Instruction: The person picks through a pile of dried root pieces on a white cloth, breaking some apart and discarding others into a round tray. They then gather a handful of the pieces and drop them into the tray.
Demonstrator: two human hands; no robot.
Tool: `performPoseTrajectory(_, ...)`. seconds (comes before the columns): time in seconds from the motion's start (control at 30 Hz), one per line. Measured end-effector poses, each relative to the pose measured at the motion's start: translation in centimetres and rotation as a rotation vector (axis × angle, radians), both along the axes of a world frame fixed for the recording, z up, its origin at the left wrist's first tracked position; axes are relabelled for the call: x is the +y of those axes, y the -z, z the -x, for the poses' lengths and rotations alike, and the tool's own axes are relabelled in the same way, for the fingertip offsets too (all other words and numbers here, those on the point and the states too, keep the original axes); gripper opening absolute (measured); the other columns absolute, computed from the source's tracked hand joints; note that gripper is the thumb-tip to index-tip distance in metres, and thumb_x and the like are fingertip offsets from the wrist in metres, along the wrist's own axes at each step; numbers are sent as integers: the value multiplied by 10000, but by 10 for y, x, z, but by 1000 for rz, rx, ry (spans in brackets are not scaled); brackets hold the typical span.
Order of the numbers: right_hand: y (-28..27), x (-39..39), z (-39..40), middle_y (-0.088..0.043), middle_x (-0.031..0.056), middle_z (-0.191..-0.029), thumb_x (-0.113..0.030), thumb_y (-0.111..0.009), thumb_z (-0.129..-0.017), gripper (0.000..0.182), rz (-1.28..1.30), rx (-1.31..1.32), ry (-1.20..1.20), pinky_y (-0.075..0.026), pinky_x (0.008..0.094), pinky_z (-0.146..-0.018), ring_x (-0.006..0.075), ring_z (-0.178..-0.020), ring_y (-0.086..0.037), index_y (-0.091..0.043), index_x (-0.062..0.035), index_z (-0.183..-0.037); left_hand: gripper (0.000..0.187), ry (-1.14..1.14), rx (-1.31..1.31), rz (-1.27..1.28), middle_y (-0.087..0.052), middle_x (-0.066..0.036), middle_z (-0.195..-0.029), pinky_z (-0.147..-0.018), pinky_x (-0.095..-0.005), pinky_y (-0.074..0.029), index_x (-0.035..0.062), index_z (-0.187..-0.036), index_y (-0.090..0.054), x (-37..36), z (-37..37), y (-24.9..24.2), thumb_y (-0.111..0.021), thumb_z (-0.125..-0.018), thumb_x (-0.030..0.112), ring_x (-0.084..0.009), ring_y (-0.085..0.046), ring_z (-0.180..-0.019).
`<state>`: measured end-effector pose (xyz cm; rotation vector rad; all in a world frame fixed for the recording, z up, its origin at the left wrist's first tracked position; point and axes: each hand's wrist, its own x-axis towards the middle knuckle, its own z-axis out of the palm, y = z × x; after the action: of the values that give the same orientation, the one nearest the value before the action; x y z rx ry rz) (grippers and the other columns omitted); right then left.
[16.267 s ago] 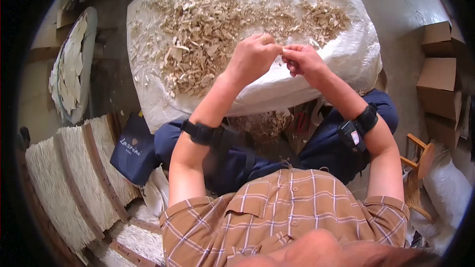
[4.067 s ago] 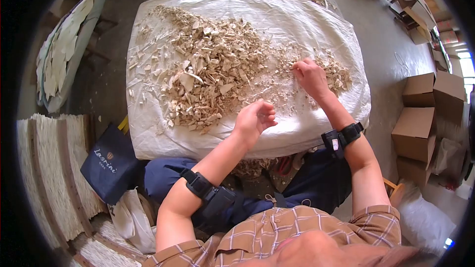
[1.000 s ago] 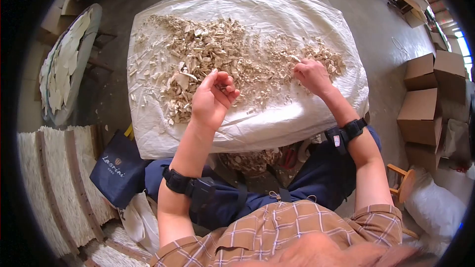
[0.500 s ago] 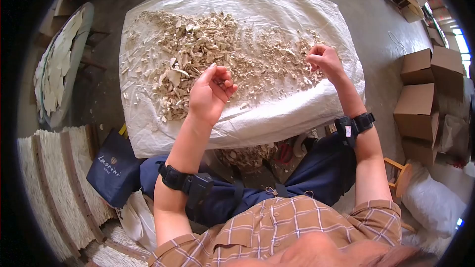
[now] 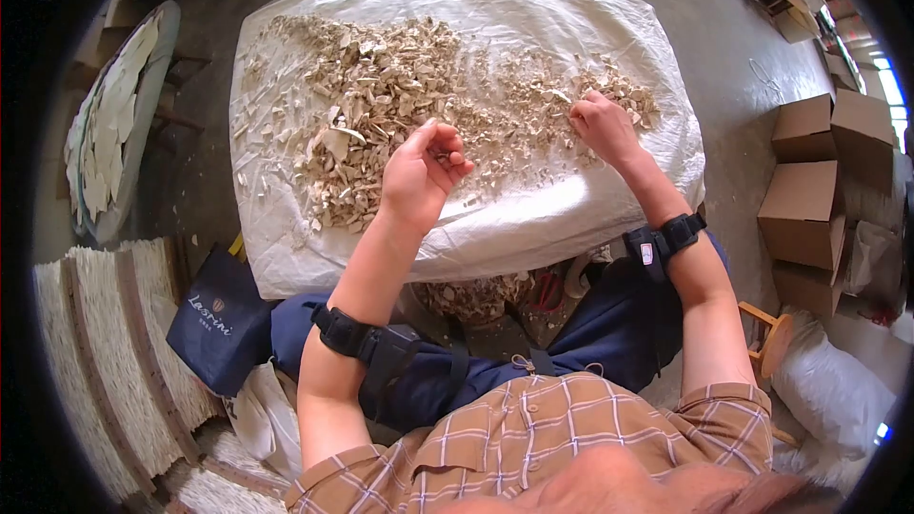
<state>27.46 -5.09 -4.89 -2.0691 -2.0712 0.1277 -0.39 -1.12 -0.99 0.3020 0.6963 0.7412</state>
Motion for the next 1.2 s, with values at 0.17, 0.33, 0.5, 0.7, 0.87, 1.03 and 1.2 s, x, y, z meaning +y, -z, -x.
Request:
performPoseTrajectory(0.17,-30,10,8,-567,93,-721,-124,-582,-744,143,164,484,77,-453,274,-551,169,-605,-560,-617,-12,-824,219,53,23,-13,-521,-49,-719,-670,-339,-456,40,-796,-517,-7,-6,14,-403,-872,210,-145,-502,-644)
performPoseTrajectory(0.33,-60,-2,61,-551,14,-750,-71,-579,-768,123,327,971,-204,-402,204,-527,71,-614,-503,-613,-8,-868,277,138,45,77,-558,-115,-857,-806,-366,-433,-13,-908,-528,-19,-21,18,-349,-881,197,-228,-546,-807)
performPoseTrajectory(0.5,-56,-4,76,-548,22,-805,-44,-556,-779,169,236,1023,-366,-428,206,-570,83,-667,-523,-600,-8,-938,301,186,-26,68,-547,-120,-888,-842,-378,-420,-28,-934,-507,-21,-25,23,-318,-889,201,-231,-532,-855)
performPoseTrajectory(0.7,-52,-7,75,-586,39,-755,-22,-534,-791,170,353,1255,-191,-459,206,-597,83,-662,-545,-598,6,-946,306,198,-29,58,-544,-118,-895,-848,-375,-420,-30,-937,-507,-20,-26,21,-314,-889,203,-214,-521,-878)
performPoseTrajectory(0.87,-54,-6,77,-593,44,-720,-53,-561,-783,154,355,1198,-112,-457,205,-554,74,-615,-541,-609,7,-916,293,208,-18,41,-549,-109,-882,-834,-376,-429,-28,-931,-522,-20,-27,23,-342,-882,198,-207,-533,-855)
performPoseTrajectory(1.03,-42,-1,77,-580,41,-720,-78,-578,-779,155,240,1115,-144,-440,200,-512,69,-579,-523,-609,17,-896,257,176,49,36,-554,-80,-829,-750,-347,-468,-3,-925,-541,-19,-26,20,-396,-871,203,-172,-549,-767)
performPoseTrajectory(1.2,-42,5,57,-575,79,-756,-138,-567,-765,130,-28,294,-69,-457,301,-605,191,-695,-575,-631,-58,-846,243,36,100,14,-516,-29,-709,-625,-301,-466,19,-862,-539,-12,-15,17,-404,-875,220,-114,-496,-611)
